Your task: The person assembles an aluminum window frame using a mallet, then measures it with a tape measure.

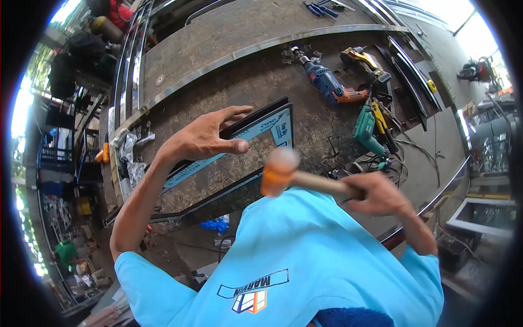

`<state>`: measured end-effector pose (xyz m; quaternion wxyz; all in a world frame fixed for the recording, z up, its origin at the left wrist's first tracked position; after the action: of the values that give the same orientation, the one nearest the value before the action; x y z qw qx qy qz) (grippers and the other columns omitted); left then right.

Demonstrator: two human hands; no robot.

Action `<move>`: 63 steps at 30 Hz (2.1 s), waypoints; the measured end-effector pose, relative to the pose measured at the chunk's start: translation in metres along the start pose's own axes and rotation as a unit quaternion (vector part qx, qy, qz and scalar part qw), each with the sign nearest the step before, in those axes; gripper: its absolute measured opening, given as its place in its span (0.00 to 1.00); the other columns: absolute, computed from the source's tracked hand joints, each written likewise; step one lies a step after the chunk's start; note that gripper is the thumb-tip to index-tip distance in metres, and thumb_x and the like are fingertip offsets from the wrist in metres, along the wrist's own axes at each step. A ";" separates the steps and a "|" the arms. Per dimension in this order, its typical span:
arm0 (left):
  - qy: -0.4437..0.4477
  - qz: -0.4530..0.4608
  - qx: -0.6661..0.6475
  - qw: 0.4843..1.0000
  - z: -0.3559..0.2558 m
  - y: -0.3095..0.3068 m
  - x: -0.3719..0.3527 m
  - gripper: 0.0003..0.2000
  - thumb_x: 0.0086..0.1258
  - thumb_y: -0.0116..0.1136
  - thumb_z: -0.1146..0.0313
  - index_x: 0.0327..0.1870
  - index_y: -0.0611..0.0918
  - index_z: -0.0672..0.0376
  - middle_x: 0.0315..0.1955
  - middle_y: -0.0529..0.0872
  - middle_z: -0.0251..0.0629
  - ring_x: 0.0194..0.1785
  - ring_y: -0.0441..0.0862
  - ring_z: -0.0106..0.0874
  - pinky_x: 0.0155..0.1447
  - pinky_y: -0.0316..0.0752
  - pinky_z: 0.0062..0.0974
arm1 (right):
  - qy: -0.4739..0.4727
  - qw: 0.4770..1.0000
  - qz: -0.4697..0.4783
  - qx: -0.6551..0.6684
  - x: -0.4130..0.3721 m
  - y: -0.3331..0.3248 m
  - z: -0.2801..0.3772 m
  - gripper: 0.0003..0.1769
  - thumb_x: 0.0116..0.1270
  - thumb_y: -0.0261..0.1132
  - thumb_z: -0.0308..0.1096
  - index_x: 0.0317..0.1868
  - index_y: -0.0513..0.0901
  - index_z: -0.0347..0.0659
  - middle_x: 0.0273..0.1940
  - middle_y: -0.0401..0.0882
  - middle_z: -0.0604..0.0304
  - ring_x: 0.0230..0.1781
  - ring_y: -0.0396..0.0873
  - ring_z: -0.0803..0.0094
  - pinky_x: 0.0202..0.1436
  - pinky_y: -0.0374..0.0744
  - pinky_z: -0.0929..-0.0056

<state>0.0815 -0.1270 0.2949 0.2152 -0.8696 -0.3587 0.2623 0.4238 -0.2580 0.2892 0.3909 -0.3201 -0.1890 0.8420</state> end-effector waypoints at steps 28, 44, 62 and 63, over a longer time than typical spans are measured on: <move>-0.003 0.137 -0.067 0.988 -0.014 0.004 0.090 0.40 0.43 0.74 0.56 0.61 0.72 0.59 0.50 0.79 0.42 0.54 0.77 0.34 0.60 0.72 0.35 | -0.146 0.940 -0.307 0.017 -0.003 -0.026 0.006 0.37 0.49 0.75 0.36 0.62 0.73 0.48 0.49 0.82 0.51 0.36 0.86 0.60 0.40 0.85 0.67; -0.030 0.163 -0.073 0.983 -0.016 -0.005 0.092 0.36 0.44 0.65 0.68 0.62 0.73 0.61 0.48 0.83 0.44 0.51 0.81 0.34 0.65 0.67 0.32 | -0.249 0.814 -0.428 -0.304 0.028 -0.091 0.050 0.36 0.58 0.68 0.35 0.68 0.66 0.51 0.44 0.83 0.49 0.31 0.84 0.65 0.35 0.86 0.66; -0.072 -0.168 0.300 0.936 0.055 -0.059 0.063 0.31 0.63 0.60 0.45 0.63 0.71 0.52 0.50 0.82 0.50 0.56 0.79 0.43 0.60 0.71 0.37 | 0.189 0.904 -0.381 -0.048 0.120 0.089 -0.204 0.41 0.56 0.69 0.38 0.69 0.61 0.56 0.41 0.80 0.42 0.42 0.80 0.45 0.45 0.77 0.52; -0.077 -0.171 0.296 0.937 0.077 -0.064 0.074 0.31 0.63 0.60 0.45 0.63 0.71 0.52 0.50 0.82 0.50 0.56 0.79 0.43 0.60 0.71 0.37 | 0.202 0.891 -0.403 -0.056 0.125 0.104 -0.214 0.41 0.57 0.68 0.37 0.69 0.59 0.56 0.41 0.80 0.42 0.41 0.80 0.45 0.44 0.78 0.52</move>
<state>0.0465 -0.0164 0.2491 0.4758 -0.6692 -0.4240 0.3820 0.4533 -0.2110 0.0263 0.7078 -0.4008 -0.2653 0.5177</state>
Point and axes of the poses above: each hand's wrist, its own x-axis towards the middle knuckle, its own y-axis out of the palm, z = x × y, the point moved 1 cm from there along x, towards the middle knuckle
